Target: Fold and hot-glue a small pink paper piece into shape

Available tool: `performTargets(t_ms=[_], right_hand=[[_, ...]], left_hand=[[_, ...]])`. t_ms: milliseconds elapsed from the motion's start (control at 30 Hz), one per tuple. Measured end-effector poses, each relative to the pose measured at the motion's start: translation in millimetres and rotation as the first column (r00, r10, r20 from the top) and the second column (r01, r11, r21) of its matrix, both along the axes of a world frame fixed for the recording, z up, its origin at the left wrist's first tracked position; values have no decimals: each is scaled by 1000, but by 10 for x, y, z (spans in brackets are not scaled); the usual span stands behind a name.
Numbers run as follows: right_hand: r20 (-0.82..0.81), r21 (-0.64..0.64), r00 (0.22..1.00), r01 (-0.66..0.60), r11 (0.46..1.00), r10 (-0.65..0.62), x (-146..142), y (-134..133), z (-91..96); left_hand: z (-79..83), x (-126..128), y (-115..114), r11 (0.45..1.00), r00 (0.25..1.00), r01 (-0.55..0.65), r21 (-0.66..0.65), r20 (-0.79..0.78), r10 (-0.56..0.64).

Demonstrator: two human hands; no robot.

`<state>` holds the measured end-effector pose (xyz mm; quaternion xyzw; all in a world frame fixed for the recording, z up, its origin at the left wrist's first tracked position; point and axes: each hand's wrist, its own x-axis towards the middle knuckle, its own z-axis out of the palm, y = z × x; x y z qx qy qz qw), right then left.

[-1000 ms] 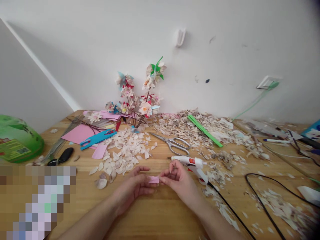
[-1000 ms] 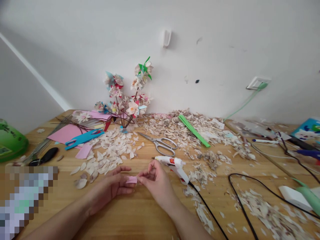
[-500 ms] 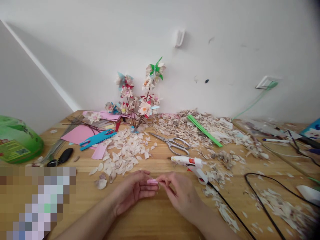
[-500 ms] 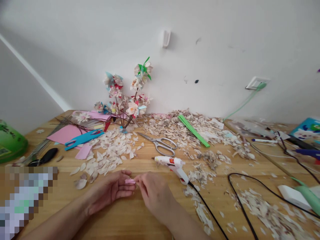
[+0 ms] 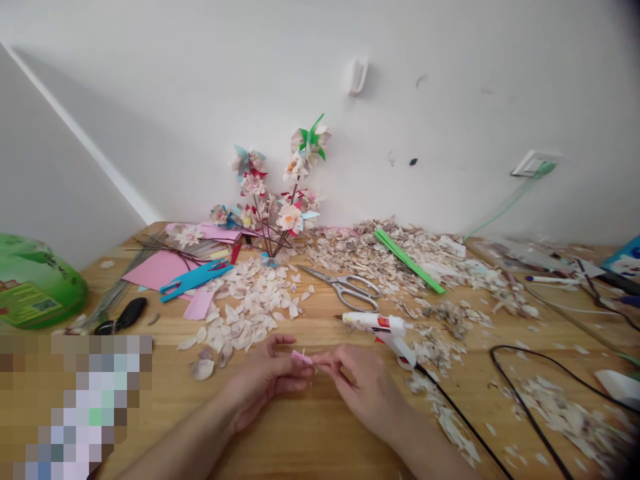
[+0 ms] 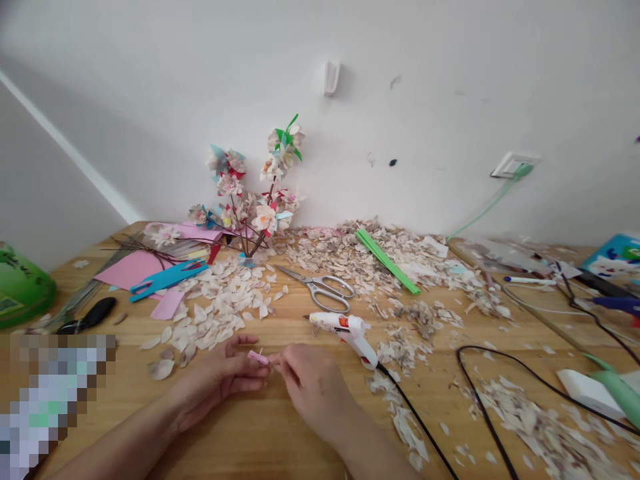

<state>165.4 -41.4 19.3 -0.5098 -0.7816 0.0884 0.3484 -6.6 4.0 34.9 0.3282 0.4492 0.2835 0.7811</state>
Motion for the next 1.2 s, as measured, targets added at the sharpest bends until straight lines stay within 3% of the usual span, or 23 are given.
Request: performTargets(t_ms=[267, 367, 467, 567, 633, 700, 767, 833, 933, 1033, 1133, 1200], right_hand=[[91, 91, 994, -75, 993, 67, -14, -20, -32], [-135, -33, 991, 15, 999, -19, -56, -4, -19], [-436, -238, 886, 55, 970, -157, -120, 43, -16], [-482, -310, 860, 9, 951, -165, -182, 95, -45], [-441, -274, 885, 25, 961, -148, -206, 120, -72], [-380, -197, 913, 77, 977, -149, -212, 132, -92], [-339, -133, 928, 119, 984, -158, -204, 131, -97], [-351, -95, 922, 137, 986, -162, -192, 120, -88], [-456, -67, 875, 152, 986, -165, -177, 103, -62], [-606, -167, 767, 137, 976, -211, -164, 109, -53], [-672, -280, 695, 84, 956, -258, -150, 133, -81], [-681, -334, 679, 46, 941, -275, -148, 147, -109]], left_hand=[[-18, -11, 6, 1000, 1000, 6, 7, -6, -6], [-43, -5, 20, 996, 999, -22, 86, -42, 26], [-71, 27, 32, 968, 991, -70, 241, -90, 94], [-92, 79, 10, 928, 983, -125, 351, -83, 164], [-88, 116, -27, 941, 981, -187, 283, -4, 196], [-66, 147, -71, 970, 966, -232, 75, 138, 220], [-31, 168, -113, 973, 938, -195, -123, 266, 221], [7, 174, -154, 969, 921, -135, -208, 333, 200], [60, 153, -233, 968, 906, -95, -232, 384, 181], [89, 83, -345, 962, 886, -138, -237, 404, 227], [55, -79, -479, 927, 882, -308, -214, 300, 362], [-12, -278, -574, 875, 863, -478, -79, 144, 484]])
